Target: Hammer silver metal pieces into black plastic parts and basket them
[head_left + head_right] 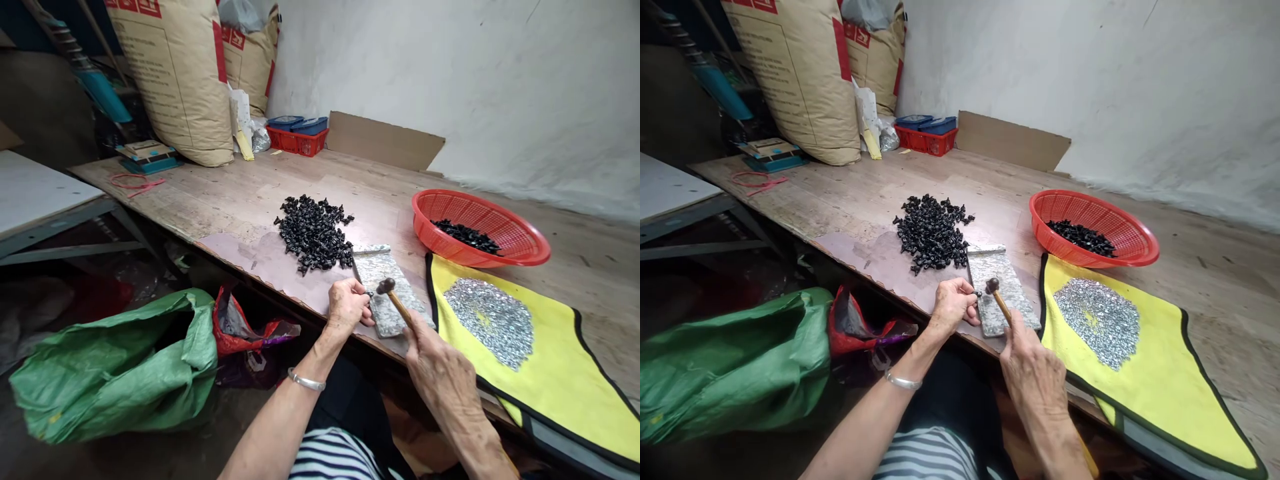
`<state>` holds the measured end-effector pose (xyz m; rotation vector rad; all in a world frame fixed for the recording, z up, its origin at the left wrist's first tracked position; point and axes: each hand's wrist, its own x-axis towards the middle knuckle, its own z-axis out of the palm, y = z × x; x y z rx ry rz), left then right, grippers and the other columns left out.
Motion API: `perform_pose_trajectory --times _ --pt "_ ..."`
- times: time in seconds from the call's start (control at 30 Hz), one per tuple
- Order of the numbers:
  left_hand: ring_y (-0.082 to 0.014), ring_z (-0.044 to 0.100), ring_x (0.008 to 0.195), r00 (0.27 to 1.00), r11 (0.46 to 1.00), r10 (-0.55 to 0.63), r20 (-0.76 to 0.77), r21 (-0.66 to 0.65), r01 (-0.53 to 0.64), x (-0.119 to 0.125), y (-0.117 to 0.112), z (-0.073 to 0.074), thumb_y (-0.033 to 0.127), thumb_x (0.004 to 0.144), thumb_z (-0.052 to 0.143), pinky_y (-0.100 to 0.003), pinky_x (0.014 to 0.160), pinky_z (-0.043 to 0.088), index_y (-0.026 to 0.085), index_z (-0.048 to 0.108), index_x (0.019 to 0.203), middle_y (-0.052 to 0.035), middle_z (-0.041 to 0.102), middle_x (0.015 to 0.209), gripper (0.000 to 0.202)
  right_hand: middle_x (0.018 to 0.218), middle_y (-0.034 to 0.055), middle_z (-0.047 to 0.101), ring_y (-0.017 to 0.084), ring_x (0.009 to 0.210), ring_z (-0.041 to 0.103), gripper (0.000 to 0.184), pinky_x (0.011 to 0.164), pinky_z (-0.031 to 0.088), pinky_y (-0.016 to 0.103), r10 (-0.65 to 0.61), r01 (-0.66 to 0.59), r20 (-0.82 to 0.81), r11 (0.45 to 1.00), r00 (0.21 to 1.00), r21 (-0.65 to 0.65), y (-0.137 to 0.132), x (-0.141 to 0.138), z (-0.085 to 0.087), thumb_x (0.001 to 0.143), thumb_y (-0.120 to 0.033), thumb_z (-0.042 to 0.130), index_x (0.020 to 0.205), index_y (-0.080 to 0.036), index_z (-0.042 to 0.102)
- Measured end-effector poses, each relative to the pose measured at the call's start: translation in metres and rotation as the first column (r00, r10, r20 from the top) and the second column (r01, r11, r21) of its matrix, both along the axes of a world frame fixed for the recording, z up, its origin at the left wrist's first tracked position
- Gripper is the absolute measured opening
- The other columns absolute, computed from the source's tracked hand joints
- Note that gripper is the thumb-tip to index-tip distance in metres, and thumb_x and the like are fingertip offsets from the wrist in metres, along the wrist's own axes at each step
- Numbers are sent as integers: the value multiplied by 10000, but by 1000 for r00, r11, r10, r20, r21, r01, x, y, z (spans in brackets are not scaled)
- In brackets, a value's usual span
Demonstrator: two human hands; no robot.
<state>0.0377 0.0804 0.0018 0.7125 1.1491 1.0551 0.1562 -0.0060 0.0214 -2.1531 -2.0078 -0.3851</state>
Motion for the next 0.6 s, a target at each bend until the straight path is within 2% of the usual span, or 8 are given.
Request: perform_pose_trajectory --times 0.13,0.23,0.3,0.37,0.43,0.5,0.53,0.6 --pt "-105 449 243 1000 1000 0 4 8 0 0 0 -2 40 604 548 -226 278 447 157 455 602 84 423 306 149 781 56 715 136 459 584 348 425 363 237 60 -52 -61 990 996 132 -6 1 15 881 -223 427 1180 -187 601" --pt "-106 457 253 1000 1000 -7 6 20 6 0 0 -4 69 612 573 -228 290 456 156 462 605 75 436 311 141 986 90 702 169 643 658 341 538 457 243 168 -118 -151 949 974 293 -9 -3 21 892 -245 425 1171 -150 596" --pt "-106 453 252 1000 1000 -4 1 30 4 1 0 -5 75 622 565 -236 293 460 155 466 604 69 443 310 129 1065 111 675 184 767 668 365 611 481 244 176 -90 -199 921 964 378 -8 -6 19 901 -252 415 1214 -131 559" --pt "-104 447 250 1000 1000 6 -17 29 -6 1 0 -6 72 625 554 -234 292 458 154 462 592 69 439 306 128 1015 122 687 187 718 665 375 562 471 252 124 -59 -172 938 977 343 -7 -8 12 897 -233 406 1223 -122 553" --pt "-97 446 251 999 999 19 -31 29 -18 1 -1 -5 65 623 548 -224 294 457 153 455 580 73 436 309 134 857 92 709 168 550 628 372 459 416 252 84 -67 -82 978 993 198 -5 -8 5 877 -202 414 1207 -146 575" --pt "-95 459 263 999 999 18 -31 35 -17 0 -2 -5 63 622 548 -214 303 460 152 456 579 72 442 315 135 754 48 703 145 459 585 373 411 367 239 77 -75 -18 993 997 88 -5 -6 3 857 -186 437 1198 -193 590" --pt "-96 467 270 1000 999 14 -28 38 -13 0 -2 -5 66 624 553 -210 309 463 151 458 582 70 445 316 134 772 41 706 140 472 591 379 415 368 232 77 -75 -20 993 997 90 -5 -5 5 857 -185 443 1209 -206 583" --pt "-99 472 273 1000 999 5 -24 38 -4 0 -2 -5 77 628 568 -209 312 464 150 461 586 66 449 313 136 901 59 710 145 577 634 383 464 407 221 84 -70 -67 979 994 194 -6 -4 10 874 -206 443 1239 -197 558"
